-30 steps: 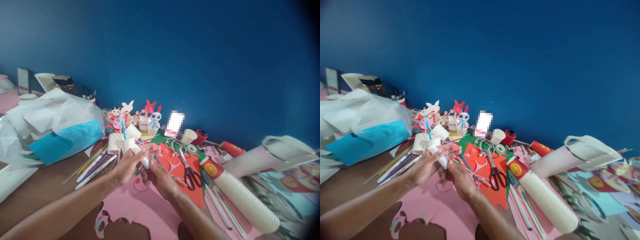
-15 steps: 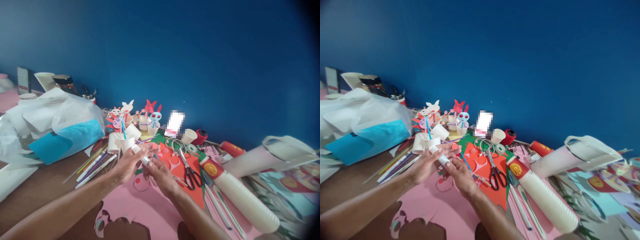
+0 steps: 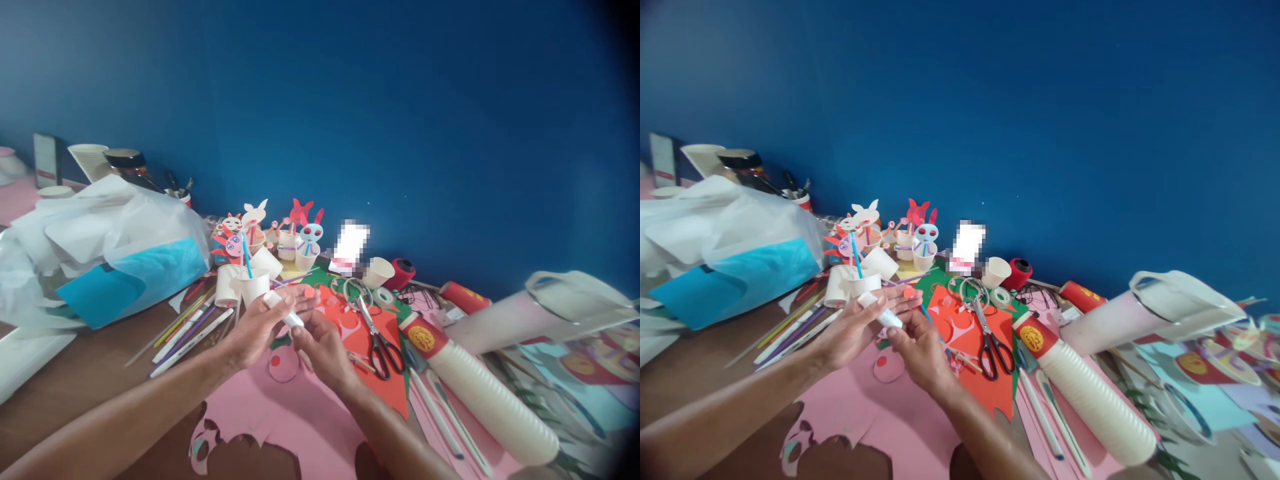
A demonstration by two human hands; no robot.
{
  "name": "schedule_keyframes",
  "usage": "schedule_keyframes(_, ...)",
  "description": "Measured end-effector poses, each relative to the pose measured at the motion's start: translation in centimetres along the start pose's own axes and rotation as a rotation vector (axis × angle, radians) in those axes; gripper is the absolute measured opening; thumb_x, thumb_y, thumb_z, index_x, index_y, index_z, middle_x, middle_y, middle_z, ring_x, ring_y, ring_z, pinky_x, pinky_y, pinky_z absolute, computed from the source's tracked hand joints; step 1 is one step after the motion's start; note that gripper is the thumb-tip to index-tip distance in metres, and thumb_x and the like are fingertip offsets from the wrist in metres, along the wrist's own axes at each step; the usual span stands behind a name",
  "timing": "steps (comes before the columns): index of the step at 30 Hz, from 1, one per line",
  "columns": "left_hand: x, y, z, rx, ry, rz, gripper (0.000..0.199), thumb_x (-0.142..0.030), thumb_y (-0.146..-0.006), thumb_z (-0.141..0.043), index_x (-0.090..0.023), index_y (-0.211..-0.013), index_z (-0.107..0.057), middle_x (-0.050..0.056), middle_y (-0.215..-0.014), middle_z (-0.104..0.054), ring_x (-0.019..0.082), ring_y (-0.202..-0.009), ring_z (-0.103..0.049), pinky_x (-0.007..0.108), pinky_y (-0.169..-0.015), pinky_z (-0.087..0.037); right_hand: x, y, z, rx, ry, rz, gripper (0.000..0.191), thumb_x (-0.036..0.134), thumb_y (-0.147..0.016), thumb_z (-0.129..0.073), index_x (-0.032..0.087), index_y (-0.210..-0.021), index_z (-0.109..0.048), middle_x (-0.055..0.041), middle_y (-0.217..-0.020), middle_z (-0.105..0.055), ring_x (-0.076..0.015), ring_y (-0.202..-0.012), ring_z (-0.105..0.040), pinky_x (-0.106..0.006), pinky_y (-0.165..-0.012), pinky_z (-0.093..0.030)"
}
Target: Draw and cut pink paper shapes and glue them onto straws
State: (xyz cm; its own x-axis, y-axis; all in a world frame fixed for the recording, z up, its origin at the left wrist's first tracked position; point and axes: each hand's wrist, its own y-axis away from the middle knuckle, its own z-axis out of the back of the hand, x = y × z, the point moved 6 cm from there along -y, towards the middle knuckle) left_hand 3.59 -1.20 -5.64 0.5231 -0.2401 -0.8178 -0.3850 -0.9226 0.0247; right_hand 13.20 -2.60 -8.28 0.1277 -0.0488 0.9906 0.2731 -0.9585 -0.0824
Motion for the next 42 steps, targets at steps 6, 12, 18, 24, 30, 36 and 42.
schedule_keyframes(6,0.1,0.2,0.0,0.032,-0.048,0.034,0.052,-0.035,-0.084,-0.054,-0.016,-0.131,-0.044,0.019,-0.123,-0.056,0.035,-0.107,-0.056,0.032,-0.054,-0.055,-0.1,0.2,-1.3,0.16,-0.123,-0.082,0.047,0.059,-0.085,-0.04,0.015,-0.075,-0.055,-0.0004,-0.06,-0.052,-0.0109,-0.053,-0.049,-0.025,-0.055,-0.039)
schedule_keyframes(12,-0.1,0.2,-0.1,0.011,-0.034,0.003,0.048,-0.032,-0.085,-0.053,-0.016,-0.13,-0.045,0.017,-0.124,-0.056,0.033,-0.11,-0.054,0.032,-0.058,-0.056,-0.2,0.2,-0.8,0.099,-0.066,-0.061,0.04,0.055,-0.081,-0.051,0.016,-0.073,-0.054,0.0019,-0.056,-0.051,-0.009,-0.048,-0.044,-0.022,-0.051,-0.036)
schedule_keyframes(18,0.0,-0.1,-0.1,-0.009,0.063,-0.02,0.041,-0.03,-0.084,-0.056,-0.014,-0.122,-0.053,0.014,-0.121,-0.059,0.029,-0.118,-0.048,0.039,-0.092,-0.044,0.2,0.4,0.4,-0.069,0.209,0.067,0.027,0.044,-0.079,-0.06,0.017,-0.081,-0.058,-0.0008,-0.071,-0.057,-0.0131,-0.066,-0.051,-0.025,-0.064,-0.042)
schedule_keyframes(24,-0.1,0.0,0.2,-0.012,0.018,0.007,0.04,-0.028,-0.086,-0.053,-0.016,-0.124,-0.052,0.016,-0.125,-0.056,0.031,-0.117,-0.049,0.035,-0.073,-0.053,0.3,0.2,-0.8,0.147,0.026,-0.017,0.046,0.052,-0.09,-0.034,0.015,-0.074,-0.056,-0.0013,-0.063,-0.056,-0.0121,-0.056,-0.053,-0.025,-0.059,-0.042)
schedule_keyframes(30,-0.3,-0.1,-0.1,-0.007,0.032,-0.009,0.043,-0.033,-0.083,-0.057,-0.015,-0.122,-0.053,0.016,-0.126,-0.055,0.031,-0.119,-0.047,0.039,-0.088,-0.047,0.5,0.2,0.1,-0.001,0.184,0.069,0.033,0.045,-0.087,-0.047,0.017,-0.074,-0.056,0.0007,-0.061,-0.055,-0.0118,-0.06,-0.051,-0.024,-0.062,-0.041)
schedule_keyframes(36,-0.1,-0.1,-0.1,-0.019,0.032,-0.018,0.045,-0.034,-0.081,-0.059,-0.015,-0.122,-0.053,0.016,-0.126,-0.054,0.031,-0.12,-0.046,0.043,-0.095,-0.04,-0.1,0.5,0.0,-0.045,0.187,0.054,0.027,0.042,-0.086,-0.049,0.017,-0.078,-0.057,0.0013,-0.061,-0.053,-0.0116,-0.058,-0.05,-0.024,-0.06,-0.041)
schedule_keyframes(42,0.3,0.0,0.1,0.016,0.018,-0.036,0.054,-0.024,-0.08,-0.061,-0.018,-0.131,-0.044,0.014,-0.129,-0.052,0.028,-0.121,-0.045,0.036,-0.094,-0.041,0.1,0.6,-0.6,-0.052,-0.001,0.057,0.029,0.045,-0.082,-0.054,0.017,-0.079,-0.056,0.0015,-0.062,-0.053,-0.0105,-0.055,-0.05,-0.023,-0.055,-0.041)
